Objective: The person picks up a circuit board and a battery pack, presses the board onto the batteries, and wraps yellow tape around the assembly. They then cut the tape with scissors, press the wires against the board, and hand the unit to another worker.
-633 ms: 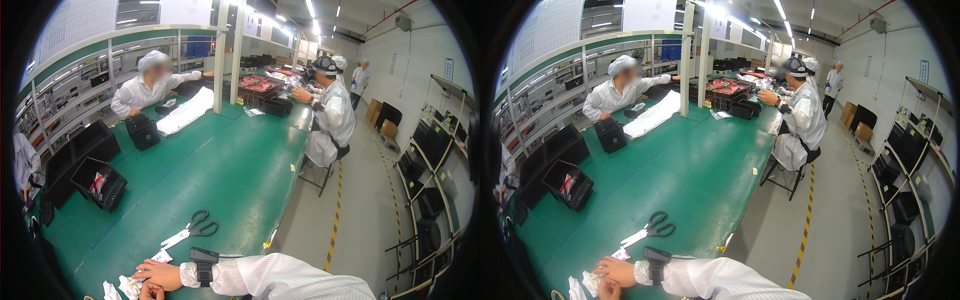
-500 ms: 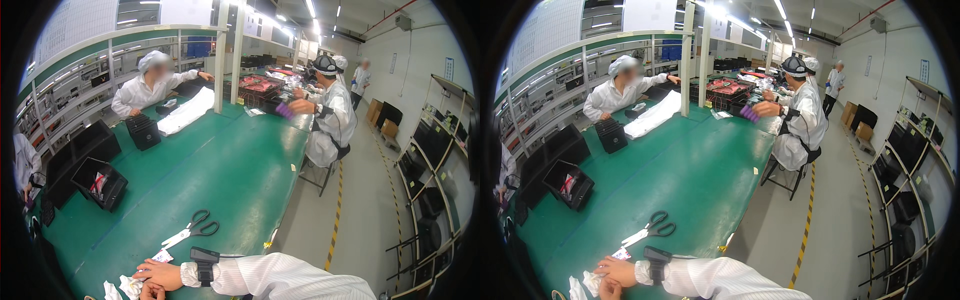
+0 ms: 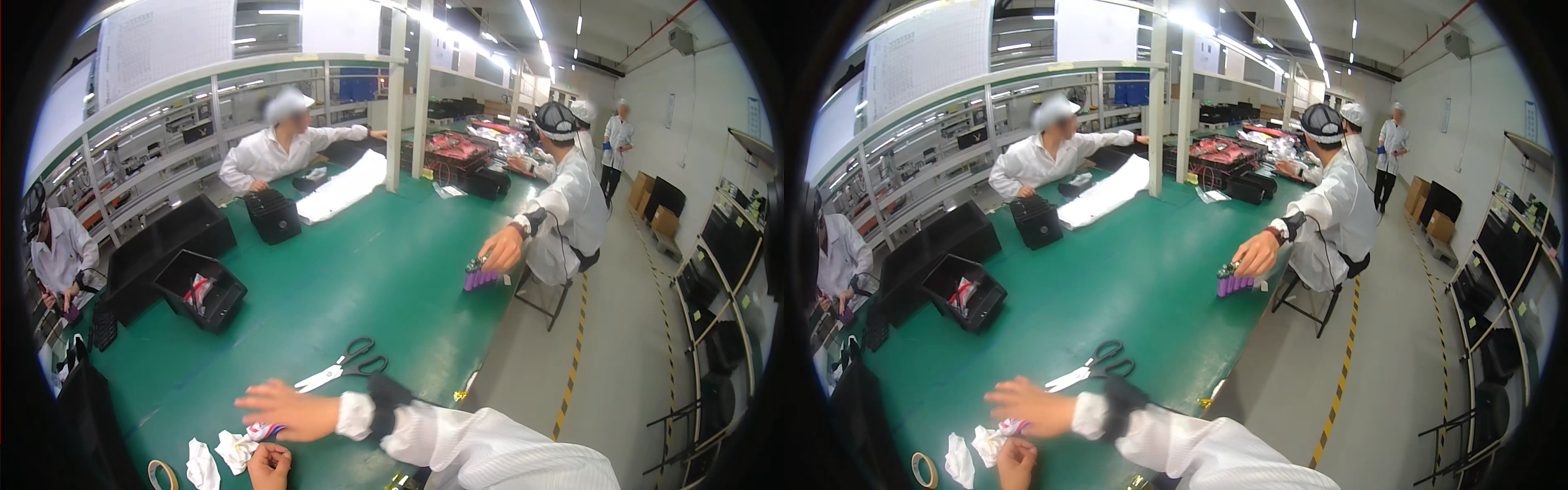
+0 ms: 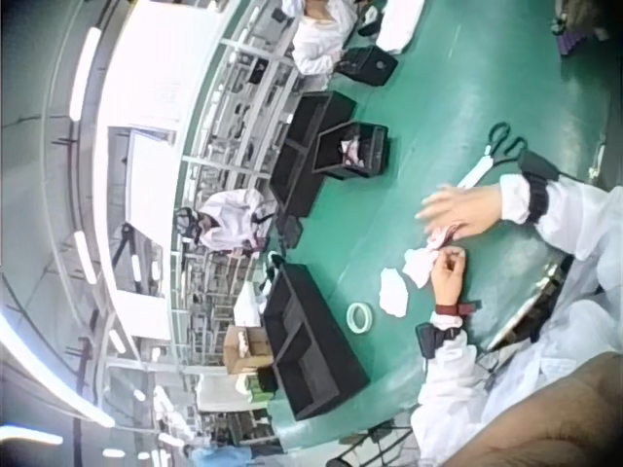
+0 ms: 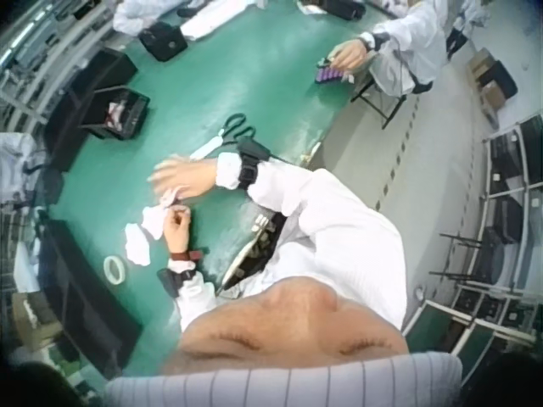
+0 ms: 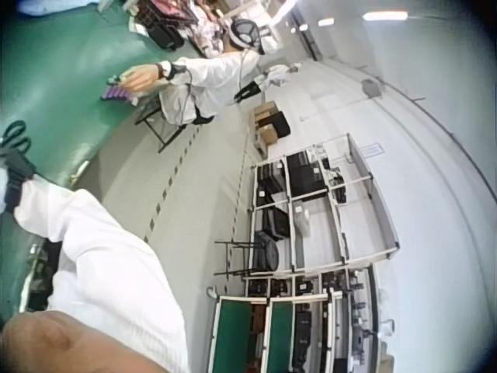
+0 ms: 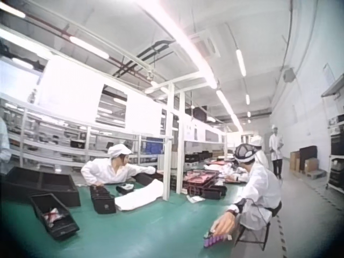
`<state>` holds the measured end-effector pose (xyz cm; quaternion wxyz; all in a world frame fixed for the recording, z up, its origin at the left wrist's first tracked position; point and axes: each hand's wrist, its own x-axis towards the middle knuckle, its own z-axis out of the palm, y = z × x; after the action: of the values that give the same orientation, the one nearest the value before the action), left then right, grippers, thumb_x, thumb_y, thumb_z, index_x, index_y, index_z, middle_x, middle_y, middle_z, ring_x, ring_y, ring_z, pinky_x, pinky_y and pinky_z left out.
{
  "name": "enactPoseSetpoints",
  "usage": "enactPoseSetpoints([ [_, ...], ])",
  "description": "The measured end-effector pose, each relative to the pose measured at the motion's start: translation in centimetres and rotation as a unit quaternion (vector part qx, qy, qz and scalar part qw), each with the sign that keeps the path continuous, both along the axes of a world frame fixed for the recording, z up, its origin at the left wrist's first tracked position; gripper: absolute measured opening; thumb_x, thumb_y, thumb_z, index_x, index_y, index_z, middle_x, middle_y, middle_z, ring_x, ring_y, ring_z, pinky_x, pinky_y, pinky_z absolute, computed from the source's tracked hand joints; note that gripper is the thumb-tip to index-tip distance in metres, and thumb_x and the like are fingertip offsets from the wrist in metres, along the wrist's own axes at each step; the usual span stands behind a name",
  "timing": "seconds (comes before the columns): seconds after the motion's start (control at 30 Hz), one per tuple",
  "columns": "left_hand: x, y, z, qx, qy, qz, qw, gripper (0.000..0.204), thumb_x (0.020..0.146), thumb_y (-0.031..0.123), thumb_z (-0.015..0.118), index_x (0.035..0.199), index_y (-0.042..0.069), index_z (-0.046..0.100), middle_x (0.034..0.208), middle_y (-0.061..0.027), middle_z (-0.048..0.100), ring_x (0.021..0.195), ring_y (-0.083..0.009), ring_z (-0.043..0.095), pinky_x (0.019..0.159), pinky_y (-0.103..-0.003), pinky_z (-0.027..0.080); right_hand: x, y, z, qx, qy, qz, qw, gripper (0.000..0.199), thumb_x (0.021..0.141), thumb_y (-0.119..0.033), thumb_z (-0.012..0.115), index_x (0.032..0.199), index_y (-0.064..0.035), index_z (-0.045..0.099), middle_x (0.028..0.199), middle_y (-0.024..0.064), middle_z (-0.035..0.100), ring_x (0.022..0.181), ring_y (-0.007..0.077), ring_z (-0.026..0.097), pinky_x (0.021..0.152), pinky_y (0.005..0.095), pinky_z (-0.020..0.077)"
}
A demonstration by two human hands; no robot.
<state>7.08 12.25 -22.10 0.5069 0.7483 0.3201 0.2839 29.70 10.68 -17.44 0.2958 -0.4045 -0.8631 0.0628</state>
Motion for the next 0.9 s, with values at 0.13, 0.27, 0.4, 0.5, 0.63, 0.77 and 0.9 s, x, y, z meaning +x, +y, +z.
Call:
enactPoseSetpoints([
  [0.13,-0.3,0.1,-0.4,0.023,0.015,0.001,1.000,0.006,0.092,0.006,0.066,0.096,0.006,0.062,0.075,0.0057,0.052,0.068,-0.0048,0.047,0.063,-0.020,0.040,9.9,-3.4,4.8,0.059,0.016,-0.159,0.985,0.078,0.073,-0.016,0.079,0.144,-0.0118,0.046,0.150,0.0128,0.043,0.138,0.0349,0.037,0.114,0.0480,0.0275],
  [0.27,-0.6,-0.1,0.2,0.061,0.064,0.010,0.996,0.008,0.093,0.013,0.068,0.098,0.009,0.063,0.074,0.0008,0.057,0.068,-0.0079,0.050,0.066,-0.024,0.044,22.2,-8.0,6.2,-0.041,-0.260,-0.584,0.768,0.063,0.076,-0.020,0.075,0.134,-0.0141,0.053,0.139,0.0124,0.052,0.127,0.0354,0.049,0.104,0.0647,0.0316],
  [0.4,1.5,0.3,0.2,0.021,0.029,0.026,0.999,0.009,0.082,0.005,0.070,0.088,0.003,0.063,0.071,0.0016,0.059,0.062,-0.0068,0.051,0.058,-0.023,0.042,40.3,-16.2,0.1,0.067,-0.345,-0.762,0.544,0.024,0.089,-0.023,0.053,0.105,-0.0166,0.071,0.129,0.0086,0.059,0.129,0.0337,0.044,0.108,0.0676,0.0202],
  [0.5,0.4,0.1,-0.1,0.025,0.038,0.037,0.998,0.010,0.082,0.005,0.072,0.086,0.002,0.063,0.068,-0.0001,0.063,0.060,-0.0063,0.055,0.057,-0.023,0.044,39.6,-16.8,1.4,-0.091,-0.343,-0.691,0.629,0.020,0.083,-0.020,0.062,0.100,-0.0196,0.073,0.109,0.0060,0.069,0.124,0.0308,0.052,0.111,0.0617,0.0234],
  [0.63,0.3,-0.1,0.8,0.024,0.051,0.035,0.998,0.009,0.083,0.005,0.071,0.087,0.002,0.063,0.068,0.0001,0.063,0.061,-0.0061,0.056,0.058,-0.022,0.045,36.5,-16.4,3.7,-0.164,-0.367,-0.606,0.686,0.016,0.083,-0.017,0.065,0.098,-0.0170,0.071,0.089,0.0044,0.073,0.101,0.0254,0.068,0.110,0.0606,0.0275],
  [0.77,-0.7,0.0,0.4,0.000,0.031,0.055,0.998,0.007,0.084,0.005,0.070,0.085,0.002,0.065,0.067,-0.0004,0.063,0.058,-0.0047,0.055,0.056,-0.021,0.044,28.2,-13.7,5.8,-0.191,-0.357,-0.509,0.760,0.029,0.072,-0.018,0.078,0.099,-0.0131,0.067,0.088,0.0076,0.071,0.092,0.0270,0.069,0.093,0.0527,0.0454],
  [0.9,-1.1,0.2,0.8,0.038,0.021,0.053,0.998,0.009,0.087,0.008,0.070,0.093,0.004,0.065,0.078,-0.0014,0.064,0.070,-0.0089,0.059,0.065,-0.025,0.048,16.2,-11.9,8.4,-0.183,-0.218,-0.351,0.892,0.027,0.073,-0.017,0.077,0.096,-0.0108,0.066,0.085,0.0108,0.068,0.089,0.0309,0.067,0.073,0.0457,0.0524],
])
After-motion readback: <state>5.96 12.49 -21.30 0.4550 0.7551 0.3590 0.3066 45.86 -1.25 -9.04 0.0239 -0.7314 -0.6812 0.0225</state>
